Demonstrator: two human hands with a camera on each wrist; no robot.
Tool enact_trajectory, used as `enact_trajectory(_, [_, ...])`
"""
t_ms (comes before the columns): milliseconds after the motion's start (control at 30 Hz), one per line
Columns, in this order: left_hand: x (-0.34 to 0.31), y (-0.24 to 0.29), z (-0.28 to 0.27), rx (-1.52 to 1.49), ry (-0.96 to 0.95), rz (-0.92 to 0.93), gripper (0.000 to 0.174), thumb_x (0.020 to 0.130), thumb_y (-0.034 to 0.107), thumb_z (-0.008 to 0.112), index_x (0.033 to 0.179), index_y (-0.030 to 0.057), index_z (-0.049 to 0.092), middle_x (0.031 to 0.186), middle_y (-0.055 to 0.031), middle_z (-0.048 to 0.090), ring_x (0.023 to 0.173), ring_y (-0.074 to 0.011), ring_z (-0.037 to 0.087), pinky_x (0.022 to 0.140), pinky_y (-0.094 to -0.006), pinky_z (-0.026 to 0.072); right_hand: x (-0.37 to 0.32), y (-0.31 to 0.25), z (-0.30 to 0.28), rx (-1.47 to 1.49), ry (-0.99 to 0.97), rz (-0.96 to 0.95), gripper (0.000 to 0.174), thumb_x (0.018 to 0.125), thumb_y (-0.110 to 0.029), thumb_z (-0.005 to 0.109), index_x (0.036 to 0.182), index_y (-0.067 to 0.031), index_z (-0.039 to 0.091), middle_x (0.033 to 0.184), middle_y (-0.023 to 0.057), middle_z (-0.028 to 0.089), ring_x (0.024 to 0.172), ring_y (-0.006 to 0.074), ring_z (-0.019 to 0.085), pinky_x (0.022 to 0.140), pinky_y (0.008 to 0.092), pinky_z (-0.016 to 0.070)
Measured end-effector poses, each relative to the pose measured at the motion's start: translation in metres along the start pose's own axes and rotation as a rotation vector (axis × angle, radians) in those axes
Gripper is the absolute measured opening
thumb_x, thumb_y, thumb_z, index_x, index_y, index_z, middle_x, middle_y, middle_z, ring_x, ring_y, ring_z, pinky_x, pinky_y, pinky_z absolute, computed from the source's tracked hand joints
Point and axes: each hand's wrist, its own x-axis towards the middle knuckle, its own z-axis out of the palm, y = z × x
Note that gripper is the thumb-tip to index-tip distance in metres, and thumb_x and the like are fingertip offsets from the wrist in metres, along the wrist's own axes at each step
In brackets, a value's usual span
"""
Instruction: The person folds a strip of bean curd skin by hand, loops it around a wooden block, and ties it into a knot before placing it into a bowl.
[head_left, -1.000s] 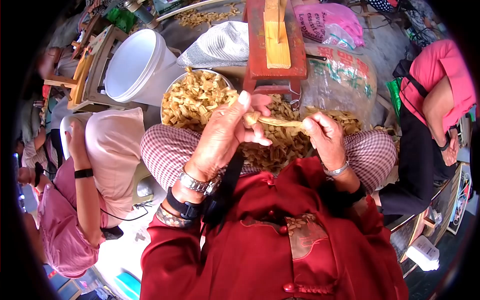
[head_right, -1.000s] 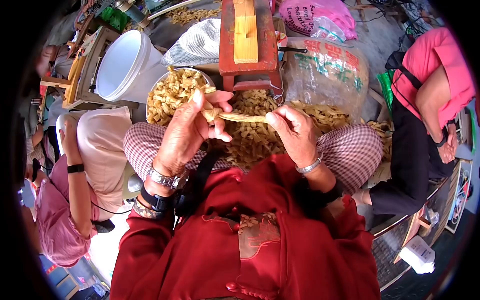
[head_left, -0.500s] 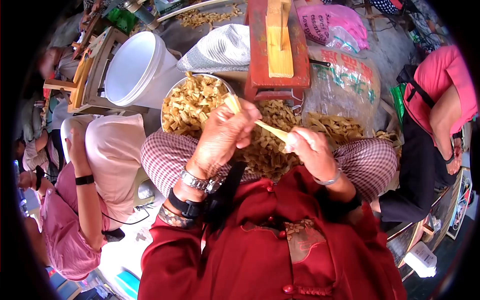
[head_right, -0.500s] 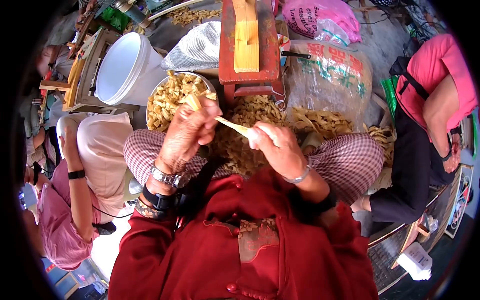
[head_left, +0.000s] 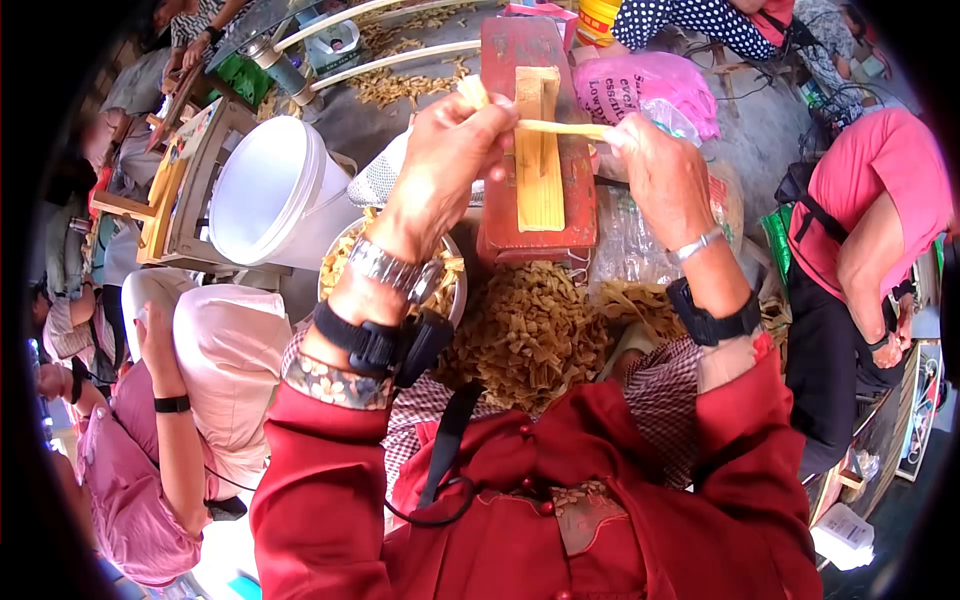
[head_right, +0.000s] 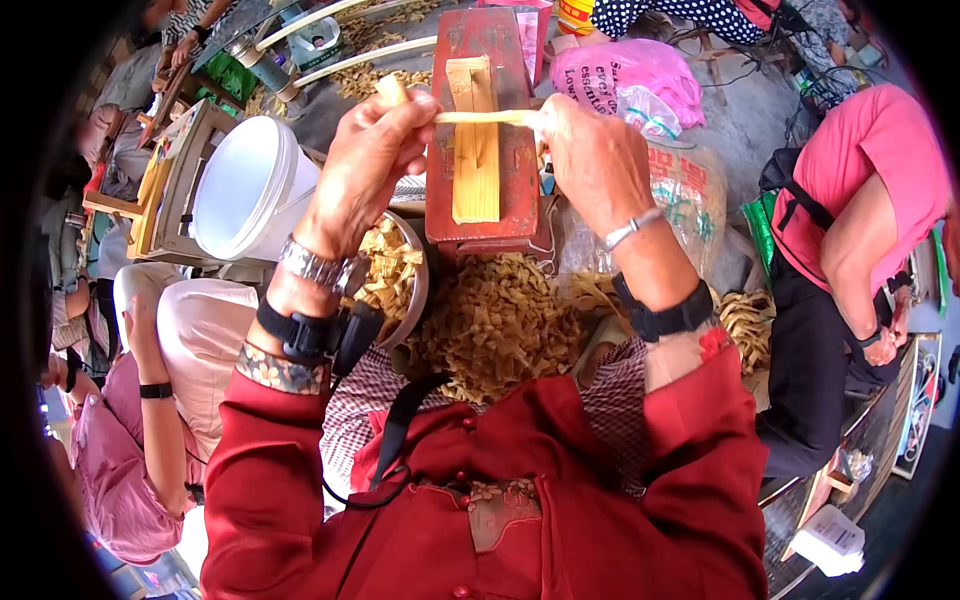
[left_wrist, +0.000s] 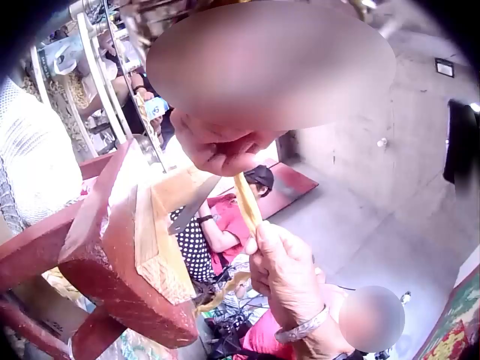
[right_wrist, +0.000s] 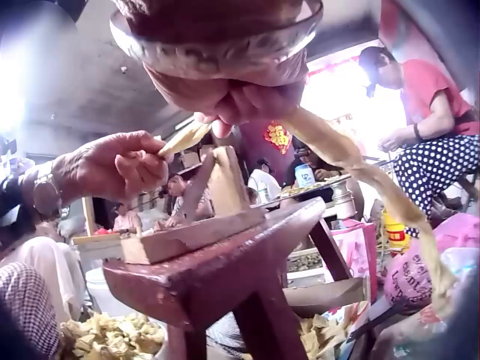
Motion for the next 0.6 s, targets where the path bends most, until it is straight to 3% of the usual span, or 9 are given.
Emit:
enact_trajectory(100, [0.024,-0.033,-0.002,0.171,0.045,-0.01,0.013,0.089,0.017,0.06,0.082,0.0061,0.06,0.062,0.0017,0.054,0.047,-0.0046,0.045,0.041,-0.02,0.0378,-0.008,0.018,0.03,-0.138,-0.042,0.049,0.018,0.09,-0.024,0.052,0.086,-0.0065,0.056,0.064,0.0173,0.058,0.061,0.037,0.059,0.05,0.0445,0.0428])
enact_trajectory(167, [0.029,-0.056,-0.012,0.573,0.159,0.121,0.017,0.089,0.02,0.06,0.083,0.0049,0.061,0.062,0.0015,0.055,0.044,-0.0047,0.044,0.04,-0.0196,0.0367,-0.028,0.033,0.053,-0.157,-0.054,0.064,0.02,0.09,-0.026,0.051,0.086,-0.0062,0.056,0.066,0.0181,0.059,0.063,0.0367,0.06,0.05,0.0441,0.0429])
enact_trajectory(300, [-0.032,-0.018,-0.013,0.399,-0.107,-0.259,0.028,0.087,0.03,0.063,0.085,0.0024,0.065,0.068,-0.0005,0.062,0.054,-0.0037,0.051,0.04,-0.0182,0.0394,-0.066,-0.001,0.022,0.377,-0.212,0.408,0.019,0.092,-0.022,0.051,0.088,-0.0041,0.057,0.067,0.0153,0.059,0.064,0.0275,0.062,0.056,0.035,0.0454])
enact_trajectory(367, [-0.061,-0.014,-0.014,0.37,-0.183,-0.283,0.028,0.087,0.03,0.065,0.089,0.0016,0.064,0.069,0.0,0.061,0.056,-0.0034,0.052,0.04,-0.018,0.0395,-0.075,-0.034,0.01,0.615,-0.178,0.369,0.018,0.092,-0.02,0.051,0.091,-0.0034,0.058,0.07,0.012,0.06,0.067,0.0232,0.062,0.06,0.0311,0.0461])
enact_trajectory(400, [-0.074,-0.02,-0.016,0.359,-0.194,-0.301,0.027,0.087,0.028,0.065,0.091,0.0012,0.062,0.07,0.0,0.06,0.056,-0.0039,0.052,0.04,-0.018,0.0402,-0.076,-0.054,-0.003,0.652,-0.228,0.318,0.016,0.092,-0.018,0.053,0.093,-0.0033,0.059,0.079,0.0114,0.063,0.073,0.0214,0.063,0.064,0.0301,0.0469])
enact_trajectory(433, [-0.085,-0.031,-0.019,0.348,-0.205,-0.318,0.026,0.087,0.026,0.065,0.094,0.0009,0.061,0.07,0.0,0.06,0.057,-0.0043,0.053,0.041,-0.0181,0.0408,-0.086,-0.062,0.004,0.696,-0.212,0.272,0.011,0.089,-0.015,0.056,0.091,-0.004,0.059,0.082,0.0119,0.062,0.073,0.0234,0.063,0.062,0.032,0.0469])
enact_trajectory(500, [-0.105,-0.077,-0.038,0.28,-0.216,-0.336,0.027,0.089,0.023,0.063,0.099,-0.0013,0.059,0.073,-0.004,0.062,0.058,-0.0076,0.056,0.045,-0.02,0.0458,-0.105,-0.081,0.02,0.68,-0.193,0.132,0.01,0.085,-0.015,0.061,0.087,-0.0056,0.057,0.076,0.0122,0.058,0.069,0.0298,0.06,0.06,0.0369,0.0466])
enact_trajectory(600, [-0.126,-0.125,-0.034,0.047,-0.106,-0.514,0.036,0.09,0.03,0.06,0.101,-0.0051,0.057,0.072,-0.0052,0.06,0.058,-0.0105,0.055,0.05,-0.0209,0.0459,-0.13,-0.111,0.038,0.742,-0.306,0.012,0.009,0.086,-0.012,0.059,0.087,-0.004,0.059,0.074,0.0103,0.055,0.067,0.0277,0.058,0.06,0.0369,0.0449])
